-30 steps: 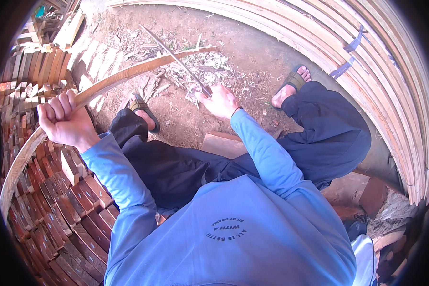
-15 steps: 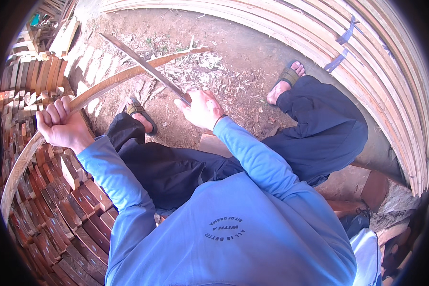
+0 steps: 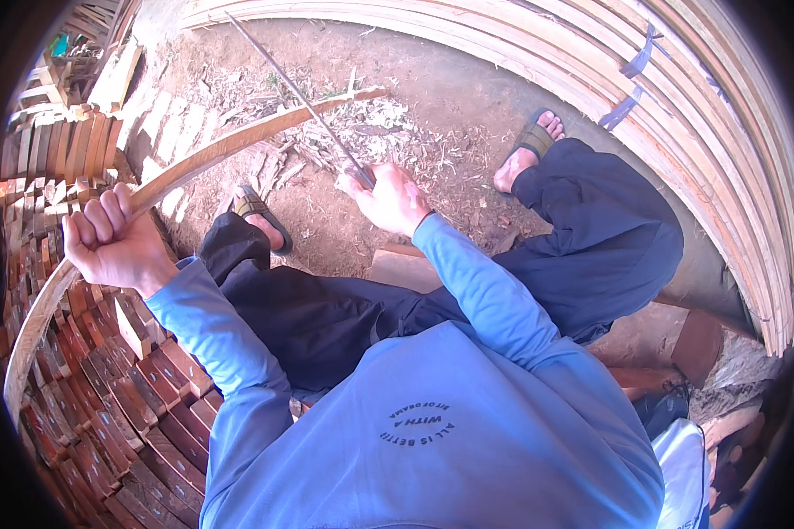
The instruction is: The person shaves a long thin strip of wood using a hand tool, removing thin layers while sitting in an outdoor area surrounded by lumber stacks.
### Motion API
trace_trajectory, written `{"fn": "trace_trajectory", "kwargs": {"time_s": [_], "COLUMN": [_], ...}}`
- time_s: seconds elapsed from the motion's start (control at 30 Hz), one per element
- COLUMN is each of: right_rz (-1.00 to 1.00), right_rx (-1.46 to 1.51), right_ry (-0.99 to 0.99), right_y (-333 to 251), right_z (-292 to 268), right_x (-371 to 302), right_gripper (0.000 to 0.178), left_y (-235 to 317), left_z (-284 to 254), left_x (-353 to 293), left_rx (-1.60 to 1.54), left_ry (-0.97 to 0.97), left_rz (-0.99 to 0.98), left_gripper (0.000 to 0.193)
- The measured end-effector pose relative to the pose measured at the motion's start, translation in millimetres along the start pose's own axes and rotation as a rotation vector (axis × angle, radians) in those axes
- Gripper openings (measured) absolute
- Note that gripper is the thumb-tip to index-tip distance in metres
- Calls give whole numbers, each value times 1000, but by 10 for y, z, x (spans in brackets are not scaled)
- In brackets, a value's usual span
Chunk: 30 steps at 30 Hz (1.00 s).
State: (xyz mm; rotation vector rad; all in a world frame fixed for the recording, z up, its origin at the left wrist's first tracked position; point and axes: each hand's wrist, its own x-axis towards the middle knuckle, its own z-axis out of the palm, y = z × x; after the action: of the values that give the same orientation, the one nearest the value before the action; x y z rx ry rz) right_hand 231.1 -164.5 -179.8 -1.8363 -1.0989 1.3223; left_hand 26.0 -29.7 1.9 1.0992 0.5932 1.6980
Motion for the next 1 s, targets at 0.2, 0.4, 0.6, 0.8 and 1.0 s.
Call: {"fn": "trace_trajectory", "kwargs": {"time_s": [0.2, 0.4, 0.6, 0.8, 1.0], "right_rz": [17, -124, 463, -75, 214], "right_rx": [-89, -121, -2, -102, -101], "right_ry": [-22, -7, -119, 44, -114], "right_y": [322, -167, 323, 125, 315], "right_z": [161, 10, 50, -64, 181], "right_x": [193, -83, 234, 67, 196], "right_gripper": [43, 35, 43, 42, 40], "left_y": [41, 32, 45, 41, 51], "left_z": [-118, -119, -35, -88, -3], "left_x": [6, -23, -33, -19, -75], "left_rx": [-52, -77, 42, -14, -41], "left_ry": [-35, -42, -3, -47, -86], "left_rz": [-38, -18, 5, -19, -33], "left_gripper": [47, 51, 51, 51, 51]}}
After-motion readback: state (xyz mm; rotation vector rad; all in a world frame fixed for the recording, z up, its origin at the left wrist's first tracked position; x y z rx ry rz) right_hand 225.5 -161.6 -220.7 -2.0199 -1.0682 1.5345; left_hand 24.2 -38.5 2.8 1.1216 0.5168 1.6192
